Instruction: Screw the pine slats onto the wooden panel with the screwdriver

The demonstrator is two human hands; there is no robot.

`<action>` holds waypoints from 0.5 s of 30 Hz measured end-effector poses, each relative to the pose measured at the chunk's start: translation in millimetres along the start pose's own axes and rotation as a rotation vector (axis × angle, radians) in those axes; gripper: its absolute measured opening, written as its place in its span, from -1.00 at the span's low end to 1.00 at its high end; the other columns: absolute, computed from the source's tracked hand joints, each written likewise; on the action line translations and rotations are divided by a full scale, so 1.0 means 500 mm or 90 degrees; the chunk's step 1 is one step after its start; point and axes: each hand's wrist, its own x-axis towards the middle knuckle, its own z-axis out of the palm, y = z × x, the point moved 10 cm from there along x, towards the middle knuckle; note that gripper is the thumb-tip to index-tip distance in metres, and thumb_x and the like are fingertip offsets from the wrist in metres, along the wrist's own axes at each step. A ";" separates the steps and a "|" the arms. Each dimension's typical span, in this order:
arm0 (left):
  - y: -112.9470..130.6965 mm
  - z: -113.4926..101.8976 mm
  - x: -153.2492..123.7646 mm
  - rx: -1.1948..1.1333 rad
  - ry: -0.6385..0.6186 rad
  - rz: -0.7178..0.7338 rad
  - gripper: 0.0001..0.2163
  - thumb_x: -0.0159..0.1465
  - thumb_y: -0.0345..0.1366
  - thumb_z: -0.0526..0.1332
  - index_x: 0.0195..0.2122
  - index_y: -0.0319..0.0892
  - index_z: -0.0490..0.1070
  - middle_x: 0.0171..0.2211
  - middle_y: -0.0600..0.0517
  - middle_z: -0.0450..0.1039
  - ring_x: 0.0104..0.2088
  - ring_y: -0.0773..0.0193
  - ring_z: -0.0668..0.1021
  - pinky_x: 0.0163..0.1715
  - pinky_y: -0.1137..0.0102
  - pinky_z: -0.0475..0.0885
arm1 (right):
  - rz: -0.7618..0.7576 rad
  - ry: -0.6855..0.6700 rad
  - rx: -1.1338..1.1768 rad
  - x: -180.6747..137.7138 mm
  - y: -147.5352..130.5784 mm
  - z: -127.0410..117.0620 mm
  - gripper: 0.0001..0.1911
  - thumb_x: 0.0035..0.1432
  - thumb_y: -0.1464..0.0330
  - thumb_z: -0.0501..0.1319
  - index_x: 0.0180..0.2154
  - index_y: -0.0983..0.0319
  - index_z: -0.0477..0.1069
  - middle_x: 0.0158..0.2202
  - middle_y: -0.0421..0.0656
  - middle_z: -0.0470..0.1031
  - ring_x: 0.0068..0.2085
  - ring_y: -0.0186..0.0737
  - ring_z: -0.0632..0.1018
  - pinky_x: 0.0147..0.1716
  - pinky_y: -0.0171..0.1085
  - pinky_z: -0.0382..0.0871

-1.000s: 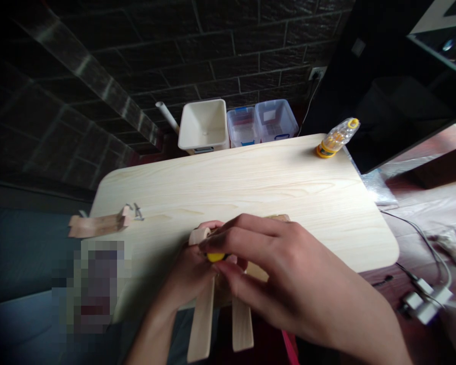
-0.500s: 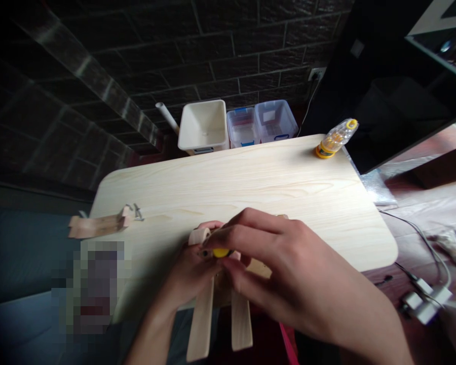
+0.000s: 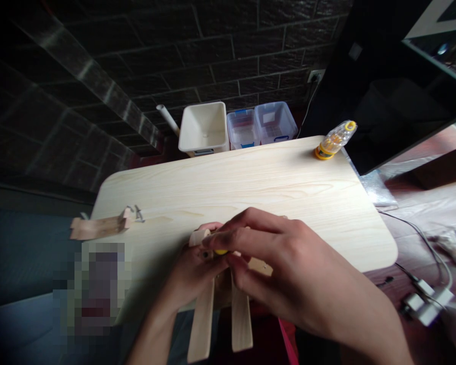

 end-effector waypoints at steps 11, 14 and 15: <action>-0.003 0.002 -0.001 -0.006 -0.005 -0.014 -0.77 0.18 -0.06 0.49 -0.23 -0.07 0.71 0.25 -0.08 0.48 0.18 -0.04 0.59 0.24 0.11 0.50 | 0.016 0.008 -0.004 -0.002 0.001 0.000 -0.75 0.38 0.48 0.29 0.06 0.16 0.54 0.09 -0.11 0.58 0.05 -0.25 0.62 0.00 -0.40 0.52; 0.000 -0.001 0.000 0.003 0.002 -0.003 -0.79 0.18 -0.08 0.50 -0.25 -0.06 0.71 0.22 -0.07 0.51 0.20 -0.03 0.57 0.26 0.13 0.49 | 0.018 0.009 0.009 0.000 0.004 0.001 -0.65 0.38 0.49 0.28 0.14 0.13 0.52 0.09 -0.12 0.58 0.02 -0.26 0.63 -0.05 -0.40 0.54; 0.002 -0.001 0.000 0.009 0.001 0.001 -0.80 0.19 -0.09 0.50 -0.25 -0.06 0.71 0.22 -0.06 0.51 0.21 -0.03 0.57 0.27 0.12 0.48 | 0.016 0.008 0.013 0.001 0.003 0.001 -0.63 0.38 0.50 0.28 0.16 0.12 0.51 0.10 -0.11 0.58 0.02 -0.26 0.63 -0.05 -0.39 0.54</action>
